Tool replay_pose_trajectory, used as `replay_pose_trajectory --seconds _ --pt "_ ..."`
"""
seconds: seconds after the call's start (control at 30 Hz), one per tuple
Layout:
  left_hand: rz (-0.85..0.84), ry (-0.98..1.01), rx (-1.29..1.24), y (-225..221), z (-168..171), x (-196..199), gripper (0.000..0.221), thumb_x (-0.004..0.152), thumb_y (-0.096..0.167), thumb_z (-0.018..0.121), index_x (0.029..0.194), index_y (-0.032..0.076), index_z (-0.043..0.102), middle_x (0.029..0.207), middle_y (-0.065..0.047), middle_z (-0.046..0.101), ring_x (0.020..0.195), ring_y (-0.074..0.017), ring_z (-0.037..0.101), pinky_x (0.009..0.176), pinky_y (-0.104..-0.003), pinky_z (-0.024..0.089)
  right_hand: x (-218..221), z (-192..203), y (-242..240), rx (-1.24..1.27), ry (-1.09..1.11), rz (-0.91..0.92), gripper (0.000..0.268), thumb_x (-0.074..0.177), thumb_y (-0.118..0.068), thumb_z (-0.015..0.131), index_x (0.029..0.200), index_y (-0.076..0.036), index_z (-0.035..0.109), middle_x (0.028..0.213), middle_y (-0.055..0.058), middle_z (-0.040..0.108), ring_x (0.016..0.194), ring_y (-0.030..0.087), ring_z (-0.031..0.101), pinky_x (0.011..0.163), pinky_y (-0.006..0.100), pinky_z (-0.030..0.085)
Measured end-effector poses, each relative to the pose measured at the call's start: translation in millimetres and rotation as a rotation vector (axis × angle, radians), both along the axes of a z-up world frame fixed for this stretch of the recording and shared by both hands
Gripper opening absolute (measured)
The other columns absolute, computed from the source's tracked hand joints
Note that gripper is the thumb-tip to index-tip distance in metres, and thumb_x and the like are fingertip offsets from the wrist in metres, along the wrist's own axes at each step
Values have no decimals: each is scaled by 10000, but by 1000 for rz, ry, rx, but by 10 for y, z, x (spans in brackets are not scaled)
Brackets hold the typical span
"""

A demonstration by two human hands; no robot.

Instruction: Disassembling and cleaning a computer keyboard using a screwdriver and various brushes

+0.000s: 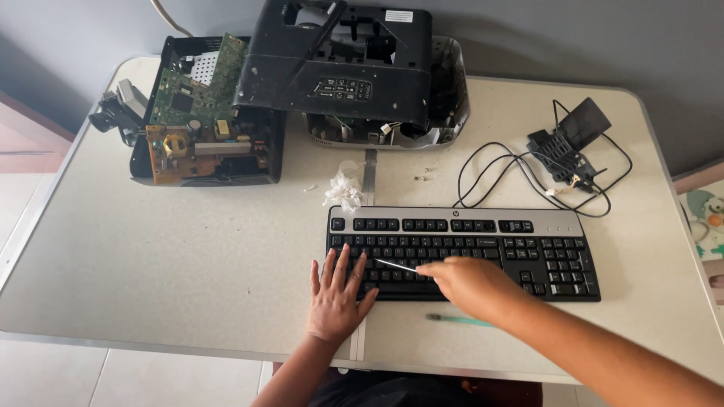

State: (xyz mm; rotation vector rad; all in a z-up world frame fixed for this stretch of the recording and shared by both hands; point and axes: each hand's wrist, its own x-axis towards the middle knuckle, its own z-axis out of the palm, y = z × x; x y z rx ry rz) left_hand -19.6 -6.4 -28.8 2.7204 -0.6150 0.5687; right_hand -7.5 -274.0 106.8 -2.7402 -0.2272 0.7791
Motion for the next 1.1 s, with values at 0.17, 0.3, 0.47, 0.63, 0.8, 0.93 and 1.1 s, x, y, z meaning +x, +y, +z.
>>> replay_pose_trajectory --seconds 0.17,0.3,0.47,0.63,0.8,0.93,1.1 --pt "2 26 7 17 8 -51 688 956 601 565 1535 238 486 1637 -102 385 1523 -336 327 1237 -575 195 -293 -299 -52 86 -122 -58 407 980 -278 554 1354 -410 650 1119 29 702 879 313 743 768 458 585" --pt "7 24 21 -3 -10 9 711 950 611 558 1547 234 465 1643 -100 375 1526 -331 318 1234 -581 186 -507 -526 -72 191 -243 -71 455 991 -196 512 1420 -334 582 1102 3 701 694 263 718 534 439 515" --pt "12 -16 16 -11 -8 8 713 945 604 571 1547 235 467 1629 -95 403 1516 -326 345 1236 -579 194 -768 -947 -22 329 -483 -19 513 954 -58 569 1442 -214 577 924 8 608 797 193 616 686 357 518" --pt "9 0 23 2 -15 -3 721 940 603 578 1552 241 457 1632 -91 399 1514 -329 347 1235 -579 186 -880 -1141 71 330 -666 9 556 921 23 567 1441 -173 577 881 1 582 776 190 576 712 340 499" --pt "28 -5 59 -3 -20 8 750 934 629 565 1569 255 426 1640 -73 390 1525 -308 330 1242 -573 172 -943 -1376 135 218 -793 48 620 867 64 614 1451 -140 562 852 6 515 721 209 525 655 381 479" --pt "24 -6 45 -7 -26 18 738 938 623 557 1563 251 435 1637 -75 396 1525 -309 328 1244 -576 156 -871 -1069 158 127 -774 83 640 835 85 634 1429 -146 579 845 -1 523 692 181 529 624 354 498" --pt "20 -23 35 -6 -22 6 703 951 616 546 1546 251 465 1619 -74 428 1511 -311 358 1244 -572 164 -530 -393 213 123 -206 -38 430 1002 -154 507 1422 -211 579 946 46 615 735 328 661 573 520 489"
